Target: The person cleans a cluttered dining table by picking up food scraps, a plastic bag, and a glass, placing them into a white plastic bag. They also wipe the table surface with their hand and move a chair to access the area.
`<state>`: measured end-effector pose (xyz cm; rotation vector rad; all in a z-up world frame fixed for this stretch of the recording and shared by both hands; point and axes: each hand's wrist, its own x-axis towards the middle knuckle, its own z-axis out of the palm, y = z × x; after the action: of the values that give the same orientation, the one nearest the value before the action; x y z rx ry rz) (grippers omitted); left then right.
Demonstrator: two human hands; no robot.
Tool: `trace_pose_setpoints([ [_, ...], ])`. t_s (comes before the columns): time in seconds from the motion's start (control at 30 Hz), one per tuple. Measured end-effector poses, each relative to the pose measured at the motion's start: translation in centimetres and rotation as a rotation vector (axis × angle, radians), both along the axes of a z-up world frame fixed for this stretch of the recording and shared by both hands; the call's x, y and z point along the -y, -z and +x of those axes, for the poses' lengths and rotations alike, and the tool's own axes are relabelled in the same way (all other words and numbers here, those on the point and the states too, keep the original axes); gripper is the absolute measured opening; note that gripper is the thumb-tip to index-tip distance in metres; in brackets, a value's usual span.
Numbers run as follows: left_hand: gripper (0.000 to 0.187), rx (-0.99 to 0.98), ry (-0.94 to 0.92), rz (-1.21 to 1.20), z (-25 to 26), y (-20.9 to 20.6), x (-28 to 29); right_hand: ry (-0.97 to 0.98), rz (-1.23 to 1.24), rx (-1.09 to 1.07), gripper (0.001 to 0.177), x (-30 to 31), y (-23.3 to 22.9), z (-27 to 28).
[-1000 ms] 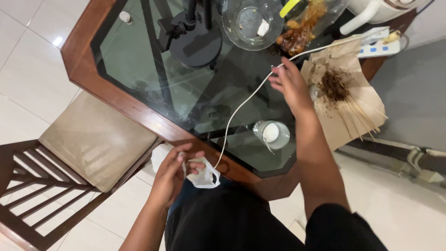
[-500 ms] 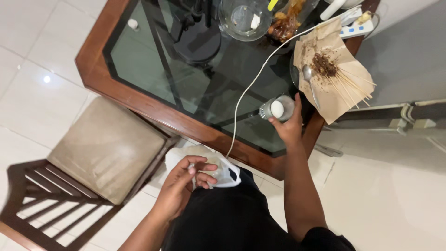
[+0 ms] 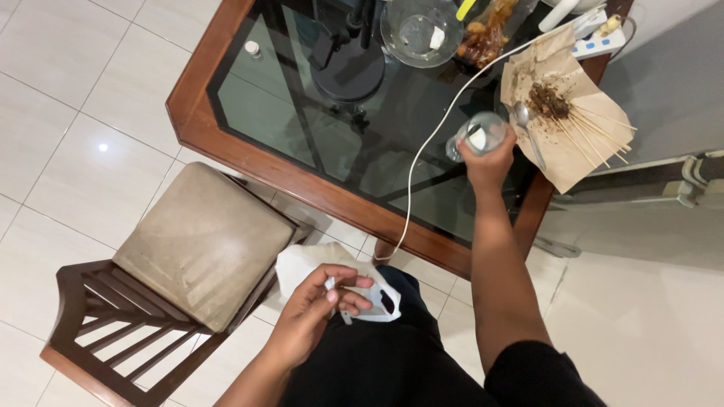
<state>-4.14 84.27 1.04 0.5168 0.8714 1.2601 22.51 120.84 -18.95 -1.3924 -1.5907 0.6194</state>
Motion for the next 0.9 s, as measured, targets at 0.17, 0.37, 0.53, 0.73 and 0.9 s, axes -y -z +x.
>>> trace_pose_setpoints([
  [0.17,0.045,0.014,-0.042,-0.066,-0.2,0.0,0.8,0.091,0.042,0.043,0.096,-6.6,1.5,-2.1],
  [0.37,0.047,0.05,-0.073,-0.084,0.5,-0.1,0.6,0.171,0.091,0.089,0.099,-11.3,1.6,-4.5],
  [0.53,0.046,0.045,-0.021,-0.077,1.2,0.0,0.8,0.142,0.072,0.09,0.11,-13.0,2.6,-4.9],
  [0.73,0.047,-0.01,0.141,0.009,2.4,0.3,0.0,-0.06,-0.171,-0.041,0.089,-3.9,0.4,-2.0],
  [0.9,0.052,0.062,0.267,0.075,4.0,2.3,-0.3,-0.346,-0.691,-0.293,0.059,20.2,-4.4,4.4],
])
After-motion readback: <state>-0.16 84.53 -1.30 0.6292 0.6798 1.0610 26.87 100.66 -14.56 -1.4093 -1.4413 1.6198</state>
